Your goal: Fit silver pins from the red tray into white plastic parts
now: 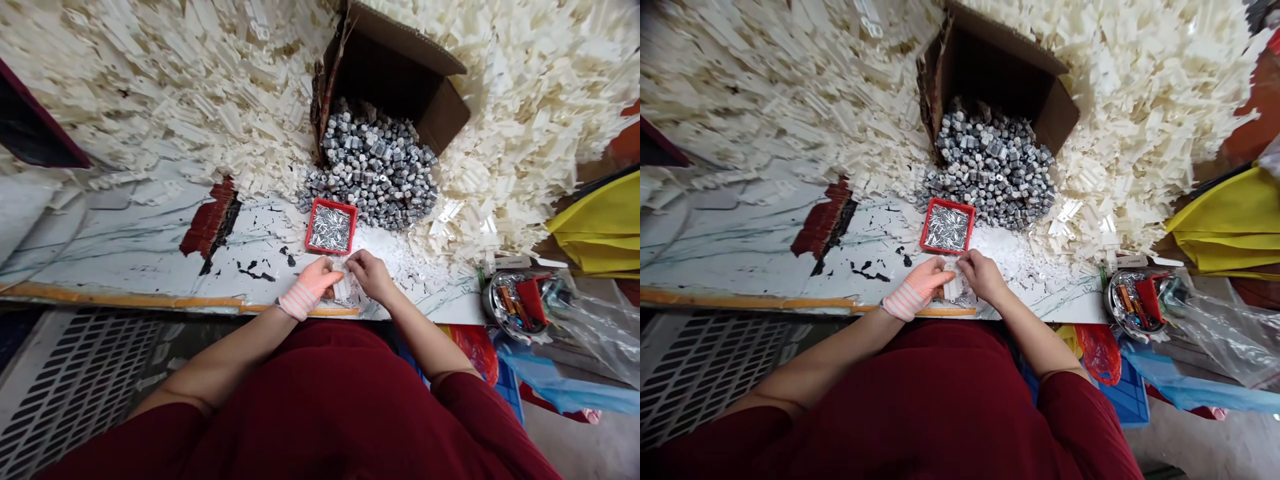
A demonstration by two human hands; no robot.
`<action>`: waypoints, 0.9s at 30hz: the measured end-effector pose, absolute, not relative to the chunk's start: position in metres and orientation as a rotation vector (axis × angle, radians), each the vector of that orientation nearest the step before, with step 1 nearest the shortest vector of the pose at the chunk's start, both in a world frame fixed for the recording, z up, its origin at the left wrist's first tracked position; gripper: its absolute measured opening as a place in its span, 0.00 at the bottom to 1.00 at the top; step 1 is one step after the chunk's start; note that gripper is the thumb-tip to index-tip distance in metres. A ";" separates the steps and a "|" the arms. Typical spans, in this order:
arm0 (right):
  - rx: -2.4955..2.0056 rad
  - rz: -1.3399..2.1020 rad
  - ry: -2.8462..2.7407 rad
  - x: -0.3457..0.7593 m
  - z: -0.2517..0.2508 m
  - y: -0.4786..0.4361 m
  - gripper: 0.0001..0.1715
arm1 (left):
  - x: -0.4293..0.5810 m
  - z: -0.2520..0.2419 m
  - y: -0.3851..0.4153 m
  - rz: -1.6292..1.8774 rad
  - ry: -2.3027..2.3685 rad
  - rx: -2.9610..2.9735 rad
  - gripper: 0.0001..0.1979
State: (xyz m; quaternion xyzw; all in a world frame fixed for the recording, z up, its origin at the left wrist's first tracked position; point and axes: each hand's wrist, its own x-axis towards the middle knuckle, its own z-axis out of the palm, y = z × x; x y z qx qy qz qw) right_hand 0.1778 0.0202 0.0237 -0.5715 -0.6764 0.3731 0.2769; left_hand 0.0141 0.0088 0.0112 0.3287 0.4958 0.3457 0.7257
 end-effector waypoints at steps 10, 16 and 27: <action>-1.520 1.162 -1.560 0.168 0.012 0.008 0.13 | 0.018 0.019 0.004 0.765 1.368 1.228 0.13; -1.879 0.967 -1.836 0.226 0.018 0.048 0.14 | 0.017 0.013 0.010 0.693 1.297 1.208 0.10; -1.729 0.744 -2.035 0.250 0.024 0.062 0.06 | 0.020 0.017 0.015 0.711 1.173 0.991 0.13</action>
